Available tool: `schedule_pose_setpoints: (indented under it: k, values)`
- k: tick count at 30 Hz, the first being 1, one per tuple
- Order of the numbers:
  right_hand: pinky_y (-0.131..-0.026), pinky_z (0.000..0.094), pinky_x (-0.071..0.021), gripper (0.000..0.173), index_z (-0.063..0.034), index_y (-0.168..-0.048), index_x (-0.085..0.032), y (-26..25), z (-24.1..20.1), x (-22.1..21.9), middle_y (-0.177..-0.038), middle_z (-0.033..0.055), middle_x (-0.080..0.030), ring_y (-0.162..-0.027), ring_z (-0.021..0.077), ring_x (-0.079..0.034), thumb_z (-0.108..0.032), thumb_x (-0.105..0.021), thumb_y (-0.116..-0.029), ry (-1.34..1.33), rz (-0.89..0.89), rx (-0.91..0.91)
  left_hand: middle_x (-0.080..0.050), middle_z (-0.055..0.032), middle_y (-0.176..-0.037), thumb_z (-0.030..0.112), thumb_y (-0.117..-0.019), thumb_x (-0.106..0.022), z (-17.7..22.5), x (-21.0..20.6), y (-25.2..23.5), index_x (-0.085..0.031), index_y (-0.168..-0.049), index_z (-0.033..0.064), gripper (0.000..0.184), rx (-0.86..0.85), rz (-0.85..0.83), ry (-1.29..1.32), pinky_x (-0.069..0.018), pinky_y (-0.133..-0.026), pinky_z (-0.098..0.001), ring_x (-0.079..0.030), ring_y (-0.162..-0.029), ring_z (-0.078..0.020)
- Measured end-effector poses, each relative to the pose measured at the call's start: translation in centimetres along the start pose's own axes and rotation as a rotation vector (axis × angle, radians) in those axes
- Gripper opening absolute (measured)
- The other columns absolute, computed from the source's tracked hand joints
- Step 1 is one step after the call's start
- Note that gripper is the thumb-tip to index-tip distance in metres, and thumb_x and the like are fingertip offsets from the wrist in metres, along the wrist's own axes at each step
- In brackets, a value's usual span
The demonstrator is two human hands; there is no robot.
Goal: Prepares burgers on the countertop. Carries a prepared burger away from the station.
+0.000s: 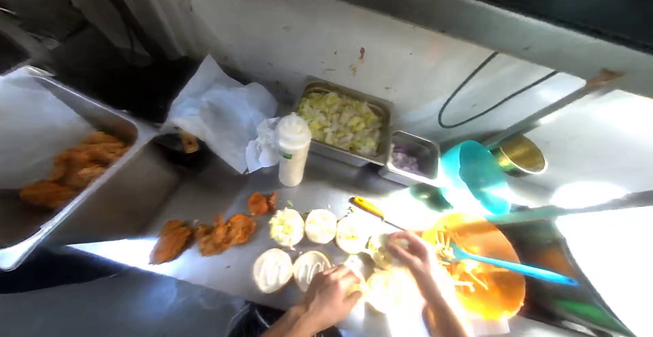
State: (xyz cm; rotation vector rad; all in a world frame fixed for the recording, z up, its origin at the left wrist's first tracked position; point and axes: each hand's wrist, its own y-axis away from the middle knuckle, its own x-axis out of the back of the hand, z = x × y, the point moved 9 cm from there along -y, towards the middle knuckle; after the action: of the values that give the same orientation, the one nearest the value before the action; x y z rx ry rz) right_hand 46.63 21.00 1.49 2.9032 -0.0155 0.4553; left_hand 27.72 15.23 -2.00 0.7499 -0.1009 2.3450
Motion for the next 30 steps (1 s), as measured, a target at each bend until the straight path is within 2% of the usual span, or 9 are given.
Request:
schedule_pose_setpoints:
  k: [4, 6, 9, 15, 18, 23, 25, 27, 30]
  values:
    - [-0.082, 0.0322, -0.0617, 0.019, -0.0056, -0.106, -0.075, 6.0, 4.2, -0.8, -0.106, 0.0063, -0.075, -0.094, 0.0125, -0.073, -0.015, -0.07, -0.0909, 0.313, 0.118, 0.085, -0.07, -0.0137, -0.123, 0.029, -0.1008, -0.059, 1.0, -2.0, -2.1, -0.072, -0.122, 0.0064, 0.033, -0.018, -0.028, -0.047, -0.0538, -0.098, -0.0456, -0.068, -0.113, -0.0289]
    - [-0.091, 0.0419, -0.0589, 0.016, -0.0077, -0.102, -0.078, 7.8, 5.1, -1.3, -0.11, 0.0085, -0.075, -0.102, 0.0198, -0.072, -0.014, -0.07, -0.09, 0.492, 0.159, 0.212, -0.069, -0.0139, -0.126, 0.029, -0.1008, -0.059, 1.1, -3.0, -3.1, -0.07, -0.127, 0.0068, 0.036, 0.006, -0.077, -0.087, -0.0527, -0.099, -0.0464, -0.067, -0.116, -0.0297]
    - [-0.096, 0.0572, -0.0531, 0.015, -0.0108, -0.1, -0.08, 9.4, 6.3, -1.3, -0.122, 0.0129, -0.073, -0.113, 0.0313, -0.07, -0.015, -0.07, -0.0895, 0.582, 0.198, 0.232, -0.066, -0.0147, -0.131, 0.026, -0.0998, -0.06, 0.9, -4.8, -4.4, -0.067, -0.131, 0.0074, 0.037, 0.0, -0.132, -0.142, -0.0535, -0.097, -0.0495, -0.066, -0.116, -0.0318]
    - [-0.095, 0.0468, -0.0573, 0.021, -0.0021, -0.104, -0.076, 11.2, 7.7, 1.0, -0.12, 0.0182, -0.072, -0.114, 0.0312, -0.07, -0.008, -0.069, -0.086, 0.481, 0.337, 0.202, -0.067, -0.0186, -0.126, 0.02, -0.1019, -0.056, 2.0, -6.8, -5.2, -0.07, -0.123, 0.004, 0.03, -0.119, -0.197, -0.233, -0.0548, -0.091, -0.0503, -0.068, -0.11, -0.036]
    - [-0.091, 0.0487, -0.0578, 0.024, -0.0025, -0.107, -0.077, 11.5, 8.3, 1.1, -0.117, 0.0167, -0.074, -0.108, 0.0322, -0.071, -0.01, -0.07, -0.0857, 0.505, 0.325, 0.171, -0.068, -0.0186, -0.124, 0.02, -0.103, -0.054, 1.9, -7.5, -4.7, -0.073, -0.116, 0.0033, 0.028, -0.151, -0.193, -0.227, -0.0546, -0.093, -0.0489, -0.067, -0.111, -0.0352]
    - [-0.086, 0.0327, -0.0613, 0.024, 0.0022, -0.109, -0.075, 11.4, 8.2, 1.3, -0.12, 0.021, -0.07, -0.107, 0.024, -0.071, -0.004, -0.066, -0.0866, 0.363, 0.363, 0.202, -0.073, -0.0138, -0.112, 0.017, -0.0955, -0.064, 2.6, -6.1, -4.5, -0.077, -0.107, 0.0064, 0.02, -0.261, 0.091, -0.22, -0.0604, -0.078, -0.043, -0.073, -0.092, -0.0296]
    - [-0.089, 0.0359, -0.0608, 0.026, 0.0032, -0.11, -0.074, 11.0, 8.1, 0.9, -0.119, 0.0213, -0.071, -0.108, 0.0262, -0.072, -0.002, -0.066, -0.0858, 0.37, 0.336, 0.224, -0.071, -0.015, -0.116, 0.015, -0.0963, -0.063, 3.1, -6.5, -4.5, -0.075, -0.113, 0.0061, 0.022, -0.278, 0.065, -0.228, -0.0599, -0.08, -0.0445, -0.072, -0.095, -0.031]
    - [-0.093, 0.0425, -0.0586, 0.027, 0.0022, -0.111, -0.074, 10.7, 7.3, 0.9, -0.119, 0.0203, -0.072, -0.112, 0.0297, -0.071, -0.005, -0.066, -0.0863, 0.438, 0.338, 0.271, -0.07, -0.0169, -0.12, 0.014, -0.0977, -0.06, 3.2, -7.4, -4.4, -0.073, -0.107, 0.0037, 0.019, -0.267, -0.026, -0.26, -0.0586, -0.084, -0.0467, -0.071, -0.1, -0.0334]
    - [-0.094, 0.0419, -0.0588, 0.024, 0.001, -0.107, -0.075, 10.2, 6.0, 1.6, -0.116, 0.0183, -0.073, -0.11, 0.0287, -0.072, -0.009, -0.063, -0.0895, 0.509, 0.392, 0.317, -0.07, -0.0172, -0.116, 0.015, -0.0977, -0.061, 3.0, -7.7, -4.2, -0.074, -0.102, 0.0029, 0.018, -0.267, -0.027, -0.261, -0.0588, -0.084, -0.0464, -0.071, -0.1, -0.0336]
